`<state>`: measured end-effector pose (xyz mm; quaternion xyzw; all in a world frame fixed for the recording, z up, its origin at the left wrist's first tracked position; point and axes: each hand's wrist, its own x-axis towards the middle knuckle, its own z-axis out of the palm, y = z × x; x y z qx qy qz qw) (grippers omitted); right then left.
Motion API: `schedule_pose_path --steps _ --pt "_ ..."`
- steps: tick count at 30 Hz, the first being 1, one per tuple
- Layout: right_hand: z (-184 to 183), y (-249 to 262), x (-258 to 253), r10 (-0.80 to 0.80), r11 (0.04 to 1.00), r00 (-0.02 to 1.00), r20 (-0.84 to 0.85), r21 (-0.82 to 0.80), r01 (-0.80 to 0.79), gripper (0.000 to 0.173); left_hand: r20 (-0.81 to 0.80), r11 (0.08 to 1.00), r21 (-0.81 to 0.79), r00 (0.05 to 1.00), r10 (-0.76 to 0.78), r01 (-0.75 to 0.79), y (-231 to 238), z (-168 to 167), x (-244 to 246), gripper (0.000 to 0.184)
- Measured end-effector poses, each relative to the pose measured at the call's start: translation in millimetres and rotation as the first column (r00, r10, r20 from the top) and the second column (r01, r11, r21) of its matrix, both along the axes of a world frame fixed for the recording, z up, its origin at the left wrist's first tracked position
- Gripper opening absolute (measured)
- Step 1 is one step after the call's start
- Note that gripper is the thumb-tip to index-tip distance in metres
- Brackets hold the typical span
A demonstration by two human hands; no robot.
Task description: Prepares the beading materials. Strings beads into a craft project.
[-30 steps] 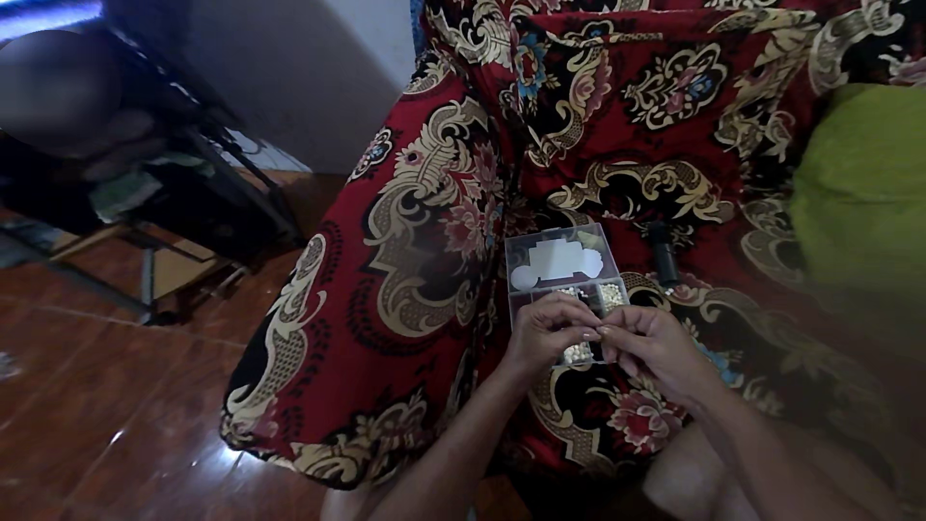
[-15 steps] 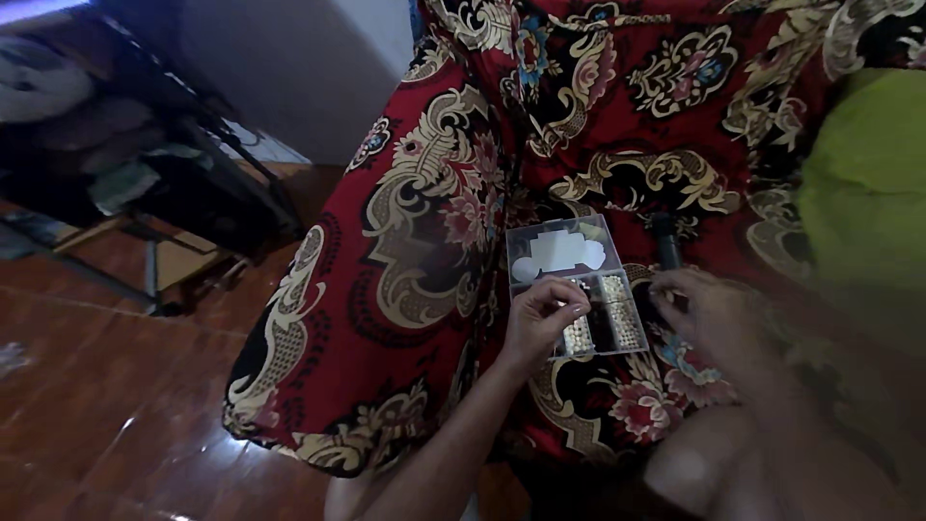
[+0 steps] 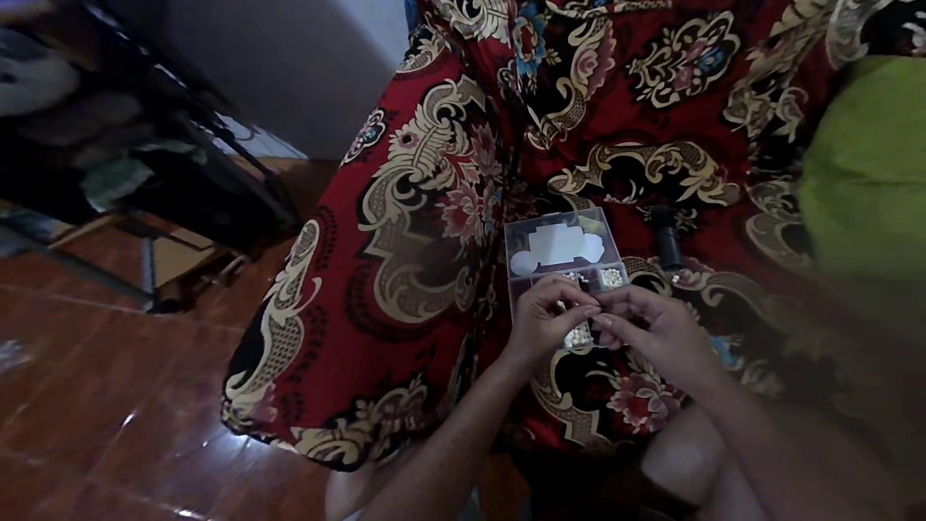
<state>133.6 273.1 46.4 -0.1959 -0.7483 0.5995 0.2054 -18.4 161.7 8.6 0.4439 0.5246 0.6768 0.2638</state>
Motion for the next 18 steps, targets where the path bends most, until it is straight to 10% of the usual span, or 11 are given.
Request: schedule_pose_path --steps 5,8,12,18 --pt "-5.2 5.7 0.0 -0.055 0.994 0.997 0.045 0.095 0.050 0.008 -0.168 0.977 -0.205 0.985 0.027 -0.062 -0.9 1.5 -8.2 0.012" --pt "-6.1 6.1 -0.2 -0.065 0.990 0.996 0.066 0.126 0.057 0.010 -0.542 0.878 -0.426 0.838 -0.055 -0.218 -4.7 8.0 -12.2 0.017" --pt "-7.5 7.0 -0.5 -0.078 0.984 0.993 0.088 0.169 0.062 0.011 -0.805 0.817 -0.434 0.570 -0.163 -0.380 -5.8 3.0 -5.6 0.016" --pt "-10.3 7.3 -1.2 -0.094 0.973 0.990 0.103 0.220 0.070 0.013 -0.875 0.812 -0.367 0.464 -0.137 -0.453 -4.6 -5.4 3.7 0.014"
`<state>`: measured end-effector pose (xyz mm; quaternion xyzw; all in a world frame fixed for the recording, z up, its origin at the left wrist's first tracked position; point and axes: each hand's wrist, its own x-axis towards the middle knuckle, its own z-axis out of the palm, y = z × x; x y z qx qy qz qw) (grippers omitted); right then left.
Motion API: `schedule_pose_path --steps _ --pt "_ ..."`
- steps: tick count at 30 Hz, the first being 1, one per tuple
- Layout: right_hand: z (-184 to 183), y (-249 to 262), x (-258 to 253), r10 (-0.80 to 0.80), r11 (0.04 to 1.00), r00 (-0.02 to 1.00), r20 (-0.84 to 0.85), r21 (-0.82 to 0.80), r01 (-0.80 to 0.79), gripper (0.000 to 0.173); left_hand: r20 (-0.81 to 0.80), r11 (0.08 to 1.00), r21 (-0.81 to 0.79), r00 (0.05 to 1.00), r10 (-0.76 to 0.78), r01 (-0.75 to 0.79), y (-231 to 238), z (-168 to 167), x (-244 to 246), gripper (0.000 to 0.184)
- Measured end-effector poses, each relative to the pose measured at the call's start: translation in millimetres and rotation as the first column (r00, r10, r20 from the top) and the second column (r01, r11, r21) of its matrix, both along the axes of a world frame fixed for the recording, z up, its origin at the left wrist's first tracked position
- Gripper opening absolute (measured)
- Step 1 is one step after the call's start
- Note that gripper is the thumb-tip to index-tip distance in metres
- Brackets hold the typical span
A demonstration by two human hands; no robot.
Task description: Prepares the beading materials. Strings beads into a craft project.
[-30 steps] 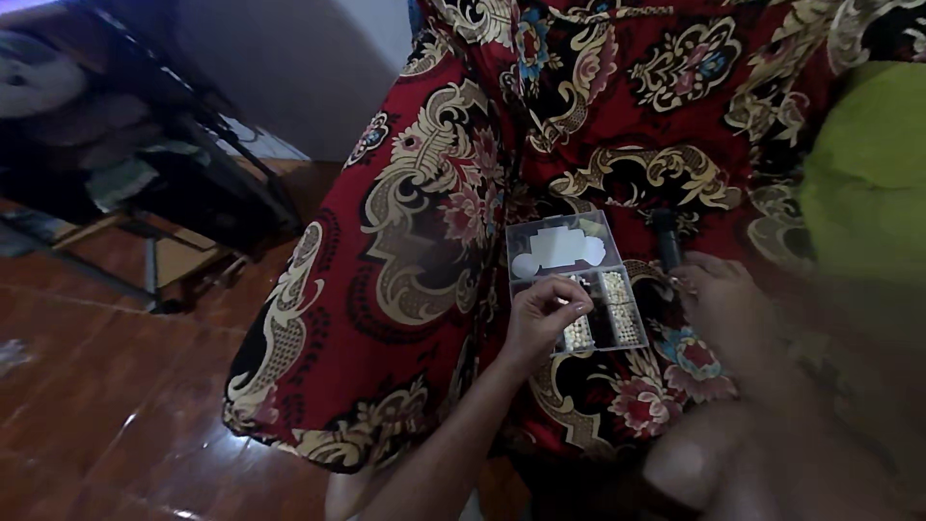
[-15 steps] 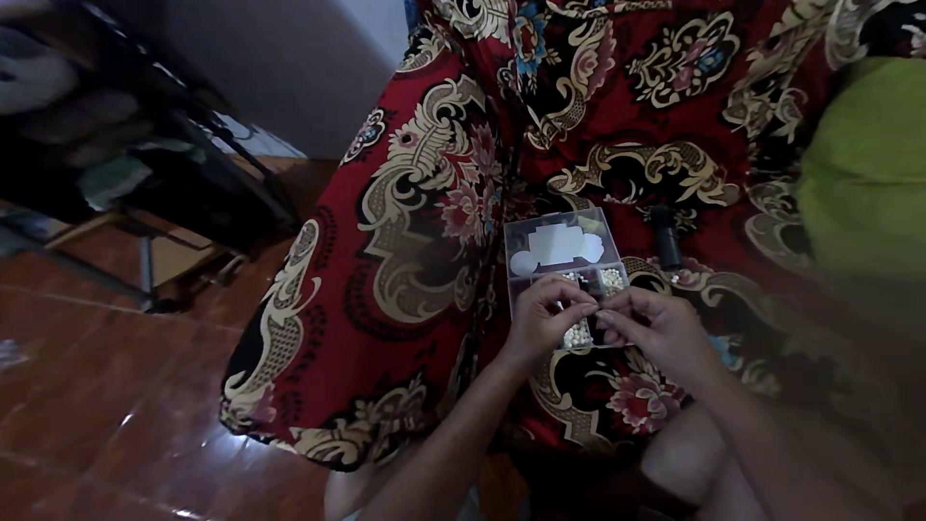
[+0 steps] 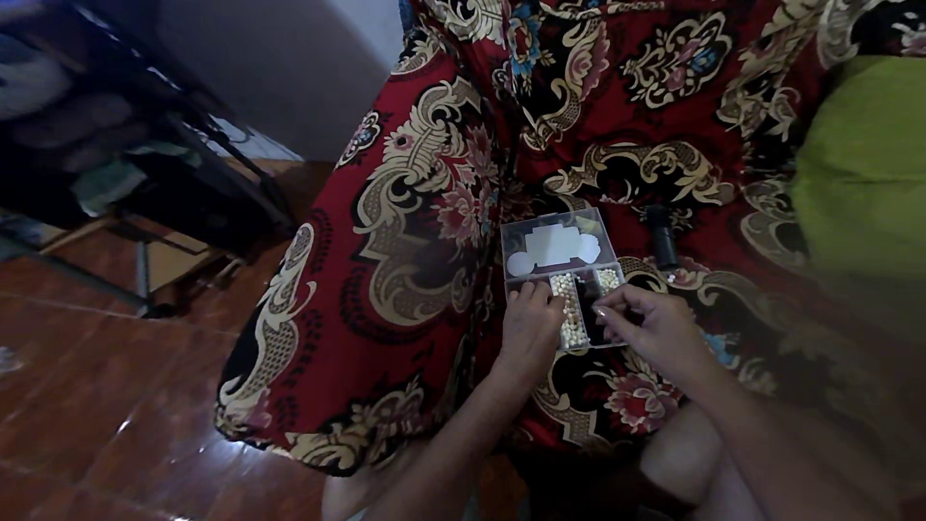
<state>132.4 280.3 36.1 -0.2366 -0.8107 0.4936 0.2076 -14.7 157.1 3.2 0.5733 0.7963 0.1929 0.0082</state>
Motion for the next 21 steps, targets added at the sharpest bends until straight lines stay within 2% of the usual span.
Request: schedule_pose_path --steps 4,8,10,12,14,16,19,21 --pt "-2.5 0.2 -0.8 0.000 0.999 1.000 0.004 0.054 0.000 0.013 0.006 1.000 -0.029 1.000 0.012 -0.012 1.9 -3.4 2.4 0.014" --pt "-1.0 -1.2 -0.5 -0.001 0.998 1.000 0.031 0.063 -0.001 0.014 0.078 0.998 -0.063 0.997 0.023 -0.018 3.4 -2.8 4.1 0.017" --pt "-1.6 -1.7 -0.7 -0.003 0.998 1.000 0.019 0.067 0.002 0.015 0.190 0.999 -0.033 0.981 0.023 -0.017 3.1 2.0 2.9 0.019" --pt "-2.3 -1.8 -0.6 -0.005 0.998 1.000 -0.012 0.063 0.005 0.014 0.408 0.998 0.055 0.913 0.002 -0.027 2.7 7.4 -0.8 0.020" --pt "-0.5 -2.3 -0.2 -0.007 1.000 1.000 -0.030 0.022 0.007 0.013 0.672 0.988 0.135 0.740 -0.036 -0.075 3.8 10.4 -5.7 0.018" --pt "1.3 -2.7 -0.2 -0.007 1.000 0.999 -0.051 -0.030 0.005 0.013 0.880 0.979 0.165 0.466 -0.093 -0.117 4.3 15.2 -9.6 0.015" --pt "2.9 -2.7 -0.3 -0.002 0.996 0.997 -0.072 -0.090 -0.004 0.012 0.988 0.978 0.129 0.100 -0.114 -0.164 3.9 18.8 -10.7 0.012" --pt "4.4 -3.8 -0.3 -0.004 0.993 0.997 -0.079 -0.116 -0.005 0.011 0.990 0.980 0.097 -0.089 -0.113 -0.172 4.1 19.1 -8.9 0.014"
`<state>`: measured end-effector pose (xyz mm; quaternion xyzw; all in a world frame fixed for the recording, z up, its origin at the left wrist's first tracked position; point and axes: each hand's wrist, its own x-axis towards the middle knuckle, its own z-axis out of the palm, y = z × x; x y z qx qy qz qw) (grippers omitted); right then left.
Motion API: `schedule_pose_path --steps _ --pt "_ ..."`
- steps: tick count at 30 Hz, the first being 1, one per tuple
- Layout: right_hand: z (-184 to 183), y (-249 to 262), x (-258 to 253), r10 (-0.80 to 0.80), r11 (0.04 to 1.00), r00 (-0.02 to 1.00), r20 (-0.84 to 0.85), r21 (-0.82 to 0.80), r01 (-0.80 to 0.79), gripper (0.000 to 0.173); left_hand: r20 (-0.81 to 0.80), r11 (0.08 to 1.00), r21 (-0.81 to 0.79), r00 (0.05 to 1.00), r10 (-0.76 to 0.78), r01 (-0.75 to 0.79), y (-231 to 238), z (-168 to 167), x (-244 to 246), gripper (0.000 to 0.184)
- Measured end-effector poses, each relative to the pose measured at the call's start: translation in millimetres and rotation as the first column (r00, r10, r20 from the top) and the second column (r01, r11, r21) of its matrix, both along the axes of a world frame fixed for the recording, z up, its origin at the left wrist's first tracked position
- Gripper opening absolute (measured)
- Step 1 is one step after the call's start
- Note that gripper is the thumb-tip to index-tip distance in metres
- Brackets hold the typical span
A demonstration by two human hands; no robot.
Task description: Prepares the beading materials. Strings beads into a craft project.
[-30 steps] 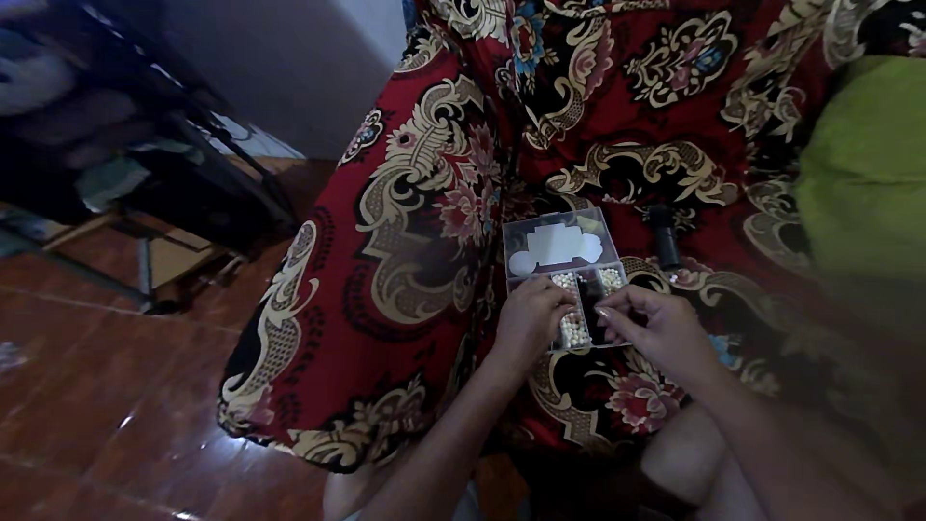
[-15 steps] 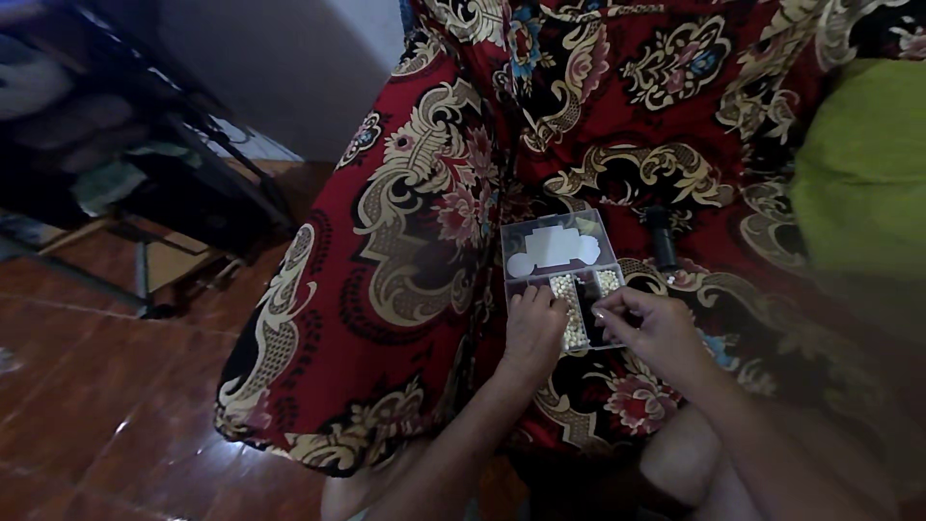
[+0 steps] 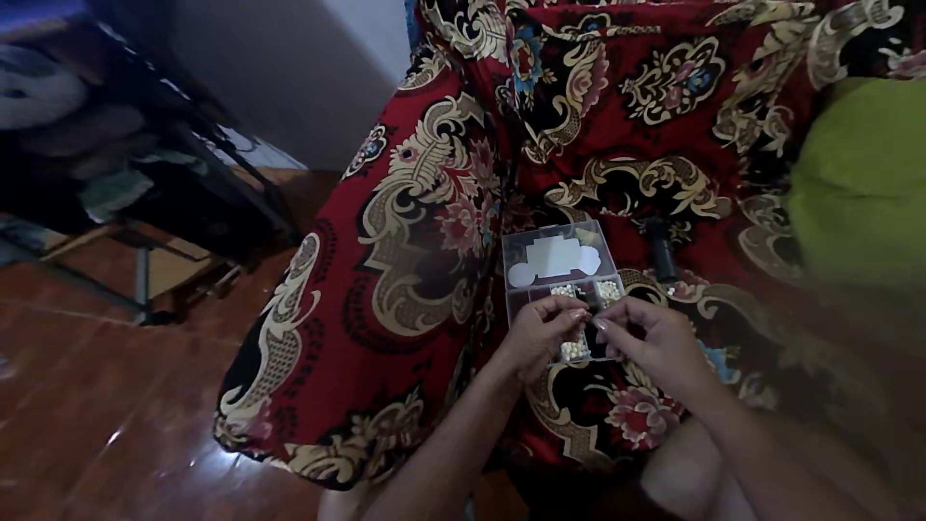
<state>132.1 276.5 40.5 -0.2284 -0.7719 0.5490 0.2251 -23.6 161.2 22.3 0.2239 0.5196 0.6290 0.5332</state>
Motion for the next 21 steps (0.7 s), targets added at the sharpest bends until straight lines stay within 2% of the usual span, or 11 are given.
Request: schedule_pose_path --steps 2,5,10,15,21 --pt "0.4 -1.4 -0.3 0.001 1.000 1.000 -0.011 -0.024 -0.002 0.011 0.133 1.000 -0.009 0.991 -0.011 0.013 0.3 -1.2 2.1 0.016" --pt "0.3 -3.7 -0.5 0.002 0.999 1.000 -0.011 -0.039 -0.003 0.011 0.247 1.000 -0.002 0.969 -0.029 0.031 0.3 -5.2 3.6 0.018" --pt "-3.9 -7.3 -1.0 -0.012 0.999 0.999 -0.034 0.051 0.013 0.011 0.310 0.999 0.004 0.949 -0.047 0.048 -0.1 -6.3 9.4 0.020" --pt "-4.7 -11.7 -1.8 -0.014 0.998 0.998 -0.059 0.057 0.017 0.009 0.411 0.999 0.032 0.910 -0.051 0.041 0.3 -6.3 15.2 0.024" --pt "-7.6 -12.2 -2.4 -0.010 0.994 0.998 -0.060 0.111 0.017 0.009 0.452 0.997 0.047 0.889 -0.071 0.055 -0.2 -11.8 13.3 0.024"
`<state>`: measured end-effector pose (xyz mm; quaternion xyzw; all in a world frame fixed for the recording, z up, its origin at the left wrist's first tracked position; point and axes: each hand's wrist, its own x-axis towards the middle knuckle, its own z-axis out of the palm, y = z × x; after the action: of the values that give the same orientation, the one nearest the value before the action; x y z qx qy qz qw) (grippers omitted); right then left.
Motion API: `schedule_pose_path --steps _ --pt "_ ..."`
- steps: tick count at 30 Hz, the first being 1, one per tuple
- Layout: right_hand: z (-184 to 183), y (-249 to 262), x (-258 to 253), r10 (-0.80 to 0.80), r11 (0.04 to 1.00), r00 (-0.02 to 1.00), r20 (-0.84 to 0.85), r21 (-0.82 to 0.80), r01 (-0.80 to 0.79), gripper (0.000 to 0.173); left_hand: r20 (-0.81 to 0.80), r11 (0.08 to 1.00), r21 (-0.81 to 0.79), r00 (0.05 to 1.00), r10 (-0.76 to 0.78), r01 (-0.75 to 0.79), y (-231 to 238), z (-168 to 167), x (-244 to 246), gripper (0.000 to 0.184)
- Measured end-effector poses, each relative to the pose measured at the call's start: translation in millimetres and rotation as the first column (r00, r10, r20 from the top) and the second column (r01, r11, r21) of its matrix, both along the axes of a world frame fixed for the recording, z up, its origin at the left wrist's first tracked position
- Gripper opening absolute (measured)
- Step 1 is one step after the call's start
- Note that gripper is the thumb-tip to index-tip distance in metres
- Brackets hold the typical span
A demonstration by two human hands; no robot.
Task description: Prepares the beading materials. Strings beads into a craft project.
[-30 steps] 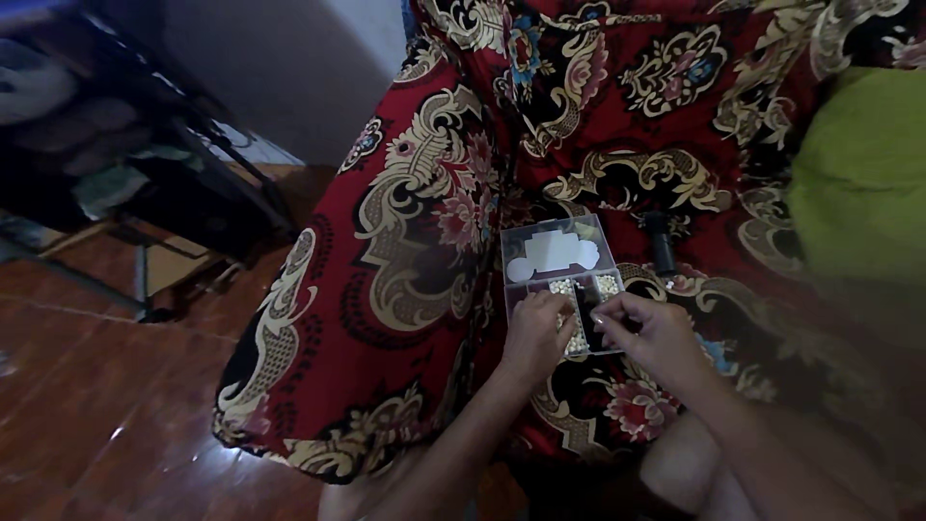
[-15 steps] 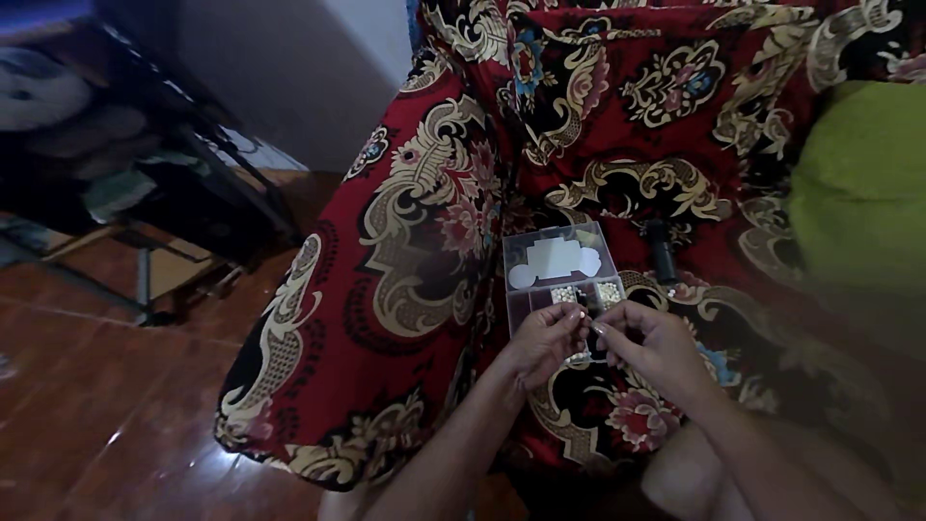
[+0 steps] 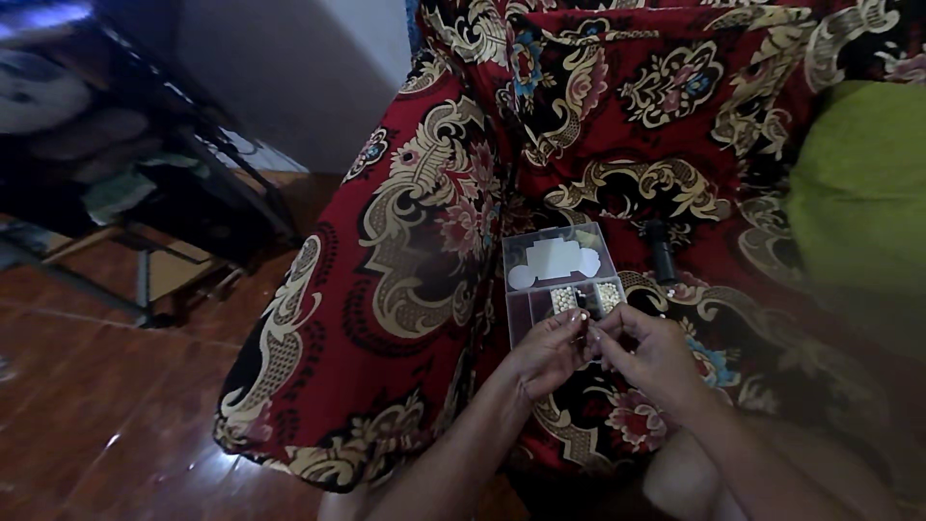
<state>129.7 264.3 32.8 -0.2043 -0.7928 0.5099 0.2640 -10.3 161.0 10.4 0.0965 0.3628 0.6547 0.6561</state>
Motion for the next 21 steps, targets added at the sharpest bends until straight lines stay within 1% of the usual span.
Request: schedule_pose_path --steps 3,9,15,21 --pt "-2.1 1.3 0.3 -0.005 0.999 1.000 -0.007 0.033 0.005 0.010 -0.019 1.000 0.001 1.000 0.004 -0.004 -0.1 3.4 0.4 0.022" --pt "-2.9 3.0 -0.1 -0.014 0.999 1.000 -0.004 0.030 0.014 0.011 -0.030 0.995 -0.081 0.998 0.058 -0.060 1.0 8.9 -0.7 0.019" --pt "-1.3 2.1 -0.2 -0.007 1.000 1.000 -0.002 0.012 0.007 0.009 -0.043 0.994 -0.084 0.997 0.064 -0.067 1.6 6.4 0.1 0.023" --pt "-1.6 0.5 -0.8 0.002 1.000 1.000 0.008 -0.007 -0.002 0.008 -0.030 0.997 -0.064 0.998 0.052 -0.054 0.9 5.6 0.5 0.021"
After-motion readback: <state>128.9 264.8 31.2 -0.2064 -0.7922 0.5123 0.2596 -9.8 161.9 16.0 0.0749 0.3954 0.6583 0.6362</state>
